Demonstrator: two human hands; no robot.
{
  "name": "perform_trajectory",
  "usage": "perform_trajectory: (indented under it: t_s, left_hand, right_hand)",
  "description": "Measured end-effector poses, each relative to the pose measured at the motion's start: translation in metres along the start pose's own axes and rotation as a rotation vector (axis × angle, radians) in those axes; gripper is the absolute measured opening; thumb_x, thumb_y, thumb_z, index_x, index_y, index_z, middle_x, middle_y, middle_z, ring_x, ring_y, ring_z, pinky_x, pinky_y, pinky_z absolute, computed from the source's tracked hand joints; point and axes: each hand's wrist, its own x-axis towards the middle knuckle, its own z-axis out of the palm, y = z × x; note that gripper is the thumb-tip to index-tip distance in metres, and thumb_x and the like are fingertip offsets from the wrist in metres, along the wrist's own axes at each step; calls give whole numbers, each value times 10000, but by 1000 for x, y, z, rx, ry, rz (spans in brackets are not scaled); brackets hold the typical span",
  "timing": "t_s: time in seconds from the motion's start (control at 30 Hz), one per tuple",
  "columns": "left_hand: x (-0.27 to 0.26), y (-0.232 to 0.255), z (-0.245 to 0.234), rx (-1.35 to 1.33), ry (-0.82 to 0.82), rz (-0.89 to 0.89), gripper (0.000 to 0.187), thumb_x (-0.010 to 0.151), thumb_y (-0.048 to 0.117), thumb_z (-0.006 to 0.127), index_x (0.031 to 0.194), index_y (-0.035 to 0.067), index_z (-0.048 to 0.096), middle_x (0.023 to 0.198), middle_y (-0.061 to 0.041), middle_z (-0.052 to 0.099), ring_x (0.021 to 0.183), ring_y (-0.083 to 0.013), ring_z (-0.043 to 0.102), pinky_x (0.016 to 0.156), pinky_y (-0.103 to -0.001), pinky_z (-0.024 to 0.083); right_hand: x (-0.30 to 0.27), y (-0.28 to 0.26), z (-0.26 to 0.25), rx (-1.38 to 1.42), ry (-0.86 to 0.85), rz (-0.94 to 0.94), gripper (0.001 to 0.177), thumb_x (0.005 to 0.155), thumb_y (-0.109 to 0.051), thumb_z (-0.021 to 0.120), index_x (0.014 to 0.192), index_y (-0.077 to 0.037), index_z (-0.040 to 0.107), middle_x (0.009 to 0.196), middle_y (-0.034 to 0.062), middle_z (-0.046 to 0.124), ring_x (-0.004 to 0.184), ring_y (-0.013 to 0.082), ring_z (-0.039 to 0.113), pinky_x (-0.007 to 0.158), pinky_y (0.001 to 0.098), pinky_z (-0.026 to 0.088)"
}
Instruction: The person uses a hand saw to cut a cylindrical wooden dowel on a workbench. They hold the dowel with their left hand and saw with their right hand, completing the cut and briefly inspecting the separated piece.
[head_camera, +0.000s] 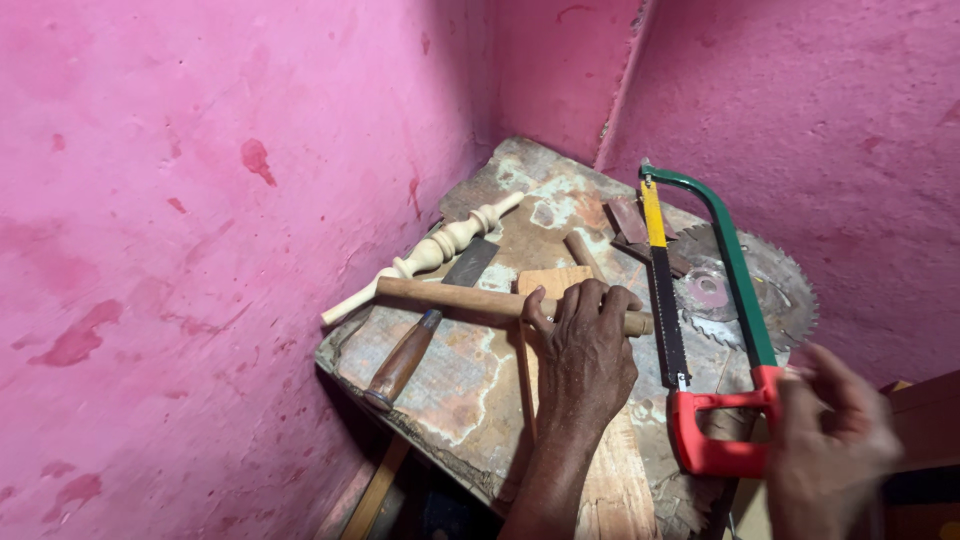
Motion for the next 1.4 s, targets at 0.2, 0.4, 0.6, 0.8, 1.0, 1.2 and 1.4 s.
perform_trajectory:
  t_s: [0.2, 0.4, 0.6, 0.8, 1.0, 1.2, 1.4]
  left_hand:
    - [2, 0, -4, -2, -11, -20, 452, 742, 48, 744, 1152, 146, 579, 1064, -52, 521, 1164, -225, 541, 1116, -594, 183]
    - [4, 2, -6, -18, -5, -17, 446, 746, 57, 744, 1150, 150, 582, 1072, -49, 528, 1178, -229, 545, 1121, -595, 188]
    - [3, 1, -3, -30, 12, 0, 404, 775, 73, 725, 1157, 133, 610, 1067, -57, 560, 1176, -241, 564, 1140, -607, 199]
    - [2, -3, 2, -46, 20, 36, 358, 819, 75, 717, 1168, 147, 677, 1065, -57, 595, 1152, -245, 595, 1182, -592, 231]
    - [2, 1, 3, -49, -35, 55, 360, 866, 97, 710, 1218, 166, 682, 1024, -55, 580, 1102, -227, 611, 1223, -552, 266]
    - [4, 7, 3, -35, 47, 169, 367, 937, 131, 691, 1303, 132, 656, 1126, -53, 591, 1176, -215, 617, 1234, -546, 275]
    - [6, 27, -1, -148, 281, 292, 268, 950, 249, 730, 1181, 126, 677, 1106, -70, 609, 1131, -239, 594, 1124, -502, 319]
  right_hand:
    - [16, -28, 44, 96, -408, 241, 405, 949, -97, 661, 1352, -49, 666, 1097, 107, 745, 870, 193, 702, 742, 330, 595]
    - [35, -24, 65, 199, -681, 227, 492, 898, -113, 674, 1379, -25, 628, 1106, 98, 761, 964, 180, 733, 813, 313, 609]
    - [31, -23, 66, 169, -727, 257, 530, 914, -148, 670, 1428, -47, 585, 1092, 108, 787, 985, 157, 732, 815, 310, 607]
    - [36, -10, 79, 273, -745, 282, 455, 959, -167, 640, 1392, -28, 648, 1054, 66, 747, 873, 120, 661, 724, 272, 550]
    - [38, 3, 82, 436, -681, 346, 362, 983, -141, 646, 1309, 13, 679, 976, 45, 708, 790, 79, 623, 685, 229, 520]
    - [41, 14, 80, 638, -502, 333, 253, 1025, -133, 685, 1209, 40, 705, 953, 50, 703, 746, 63, 598, 630, 199, 474]
    - [43, 23, 73, 866, -356, 472, 240, 1042, -210, 672, 1136, 11, 680, 932, 56, 693, 750, 78, 638, 656, 210, 532]
